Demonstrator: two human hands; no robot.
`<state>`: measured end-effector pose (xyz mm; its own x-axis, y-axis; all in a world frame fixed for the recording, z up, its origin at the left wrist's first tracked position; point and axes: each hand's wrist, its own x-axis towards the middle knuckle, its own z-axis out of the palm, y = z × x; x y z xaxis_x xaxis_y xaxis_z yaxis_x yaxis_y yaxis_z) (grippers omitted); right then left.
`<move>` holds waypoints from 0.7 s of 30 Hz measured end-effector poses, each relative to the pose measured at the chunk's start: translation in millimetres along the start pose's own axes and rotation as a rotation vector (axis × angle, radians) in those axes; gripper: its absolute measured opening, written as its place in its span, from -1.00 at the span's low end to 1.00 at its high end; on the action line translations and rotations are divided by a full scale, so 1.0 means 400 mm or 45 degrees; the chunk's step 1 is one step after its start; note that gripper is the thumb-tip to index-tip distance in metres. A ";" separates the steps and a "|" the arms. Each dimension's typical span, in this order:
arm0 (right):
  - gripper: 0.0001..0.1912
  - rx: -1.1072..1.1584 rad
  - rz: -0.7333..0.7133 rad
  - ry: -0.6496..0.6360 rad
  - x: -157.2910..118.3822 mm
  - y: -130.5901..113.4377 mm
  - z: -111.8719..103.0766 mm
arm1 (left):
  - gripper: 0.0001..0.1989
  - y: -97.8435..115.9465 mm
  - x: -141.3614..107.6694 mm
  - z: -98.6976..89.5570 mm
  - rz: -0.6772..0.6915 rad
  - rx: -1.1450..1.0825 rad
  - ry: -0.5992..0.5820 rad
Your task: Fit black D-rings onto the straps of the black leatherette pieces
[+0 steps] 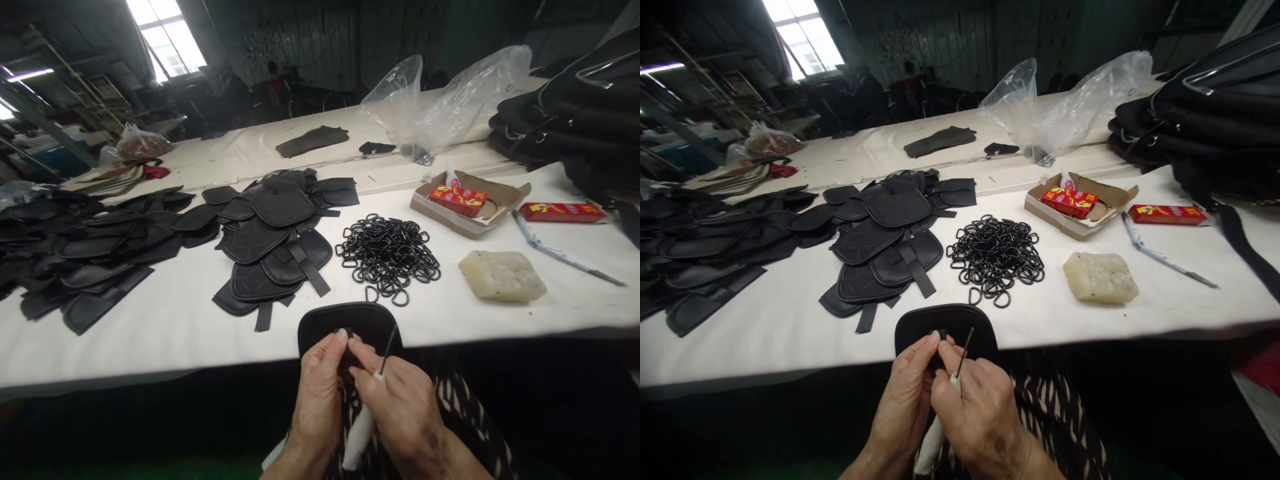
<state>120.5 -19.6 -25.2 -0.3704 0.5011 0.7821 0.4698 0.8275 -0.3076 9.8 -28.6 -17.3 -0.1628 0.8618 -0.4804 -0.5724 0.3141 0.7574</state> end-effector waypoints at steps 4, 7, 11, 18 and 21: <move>-0.83 -0.031 0.001 -0.006 0.003 0.000 0.000 | -0.82 0.003 -0.003 0.007 -0.002 0.035 0.045; -0.82 -0.023 0.012 -0.020 0.000 0.000 -0.002 | -0.82 0.007 -0.005 0.012 -0.012 0.041 0.068; -0.81 -0.005 0.035 -0.006 -0.011 0.000 -0.002 | -0.83 0.008 -0.003 0.014 -0.014 0.008 0.089; -0.89 0.103 0.217 0.029 -0.022 -0.004 0.011 | -0.78 0.005 -0.002 0.012 0.000 -0.094 0.096; -0.87 0.175 0.279 0.038 -0.018 -0.009 0.013 | -0.76 0.006 -0.002 0.015 -0.042 -0.099 0.080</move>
<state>117.5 -24.8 -32.4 -0.2471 0.6662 0.7037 0.4222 0.7276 -0.5406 13.3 -26.3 -12.5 -0.1919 0.8240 -0.5331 -0.6386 0.3077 0.7054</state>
